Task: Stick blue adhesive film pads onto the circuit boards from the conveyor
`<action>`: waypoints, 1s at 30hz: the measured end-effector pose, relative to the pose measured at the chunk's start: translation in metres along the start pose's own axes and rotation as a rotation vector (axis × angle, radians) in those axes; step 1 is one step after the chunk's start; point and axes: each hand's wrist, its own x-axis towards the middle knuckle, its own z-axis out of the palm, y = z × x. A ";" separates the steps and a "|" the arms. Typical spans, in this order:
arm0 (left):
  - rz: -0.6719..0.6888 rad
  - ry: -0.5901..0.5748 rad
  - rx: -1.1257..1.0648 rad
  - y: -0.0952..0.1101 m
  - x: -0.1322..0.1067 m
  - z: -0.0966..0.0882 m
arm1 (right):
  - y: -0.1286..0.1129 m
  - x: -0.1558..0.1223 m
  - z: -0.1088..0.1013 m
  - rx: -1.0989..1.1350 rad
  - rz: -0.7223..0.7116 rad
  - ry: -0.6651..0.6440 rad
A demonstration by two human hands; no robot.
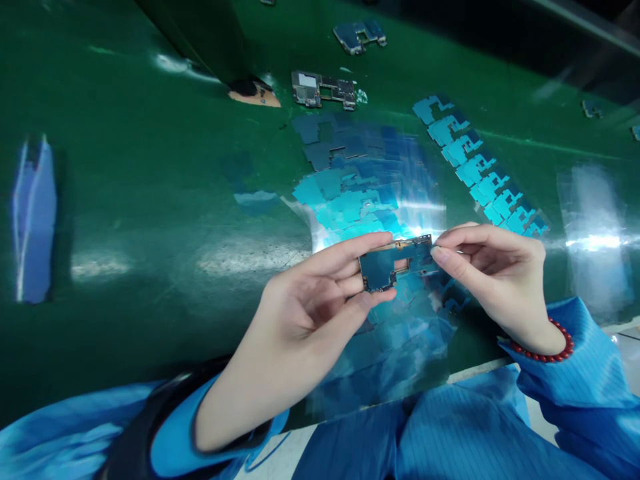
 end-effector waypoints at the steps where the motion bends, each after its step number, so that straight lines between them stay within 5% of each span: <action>1: -0.010 0.007 0.010 0.000 0.000 0.000 | 0.000 0.000 0.000 -0.003 0.000 0.001; 30: -0.029 0.076 -0.043 0.003 -0.003 0.004 | 0.000 0.001 0.001 0.016 -0.043 -0.004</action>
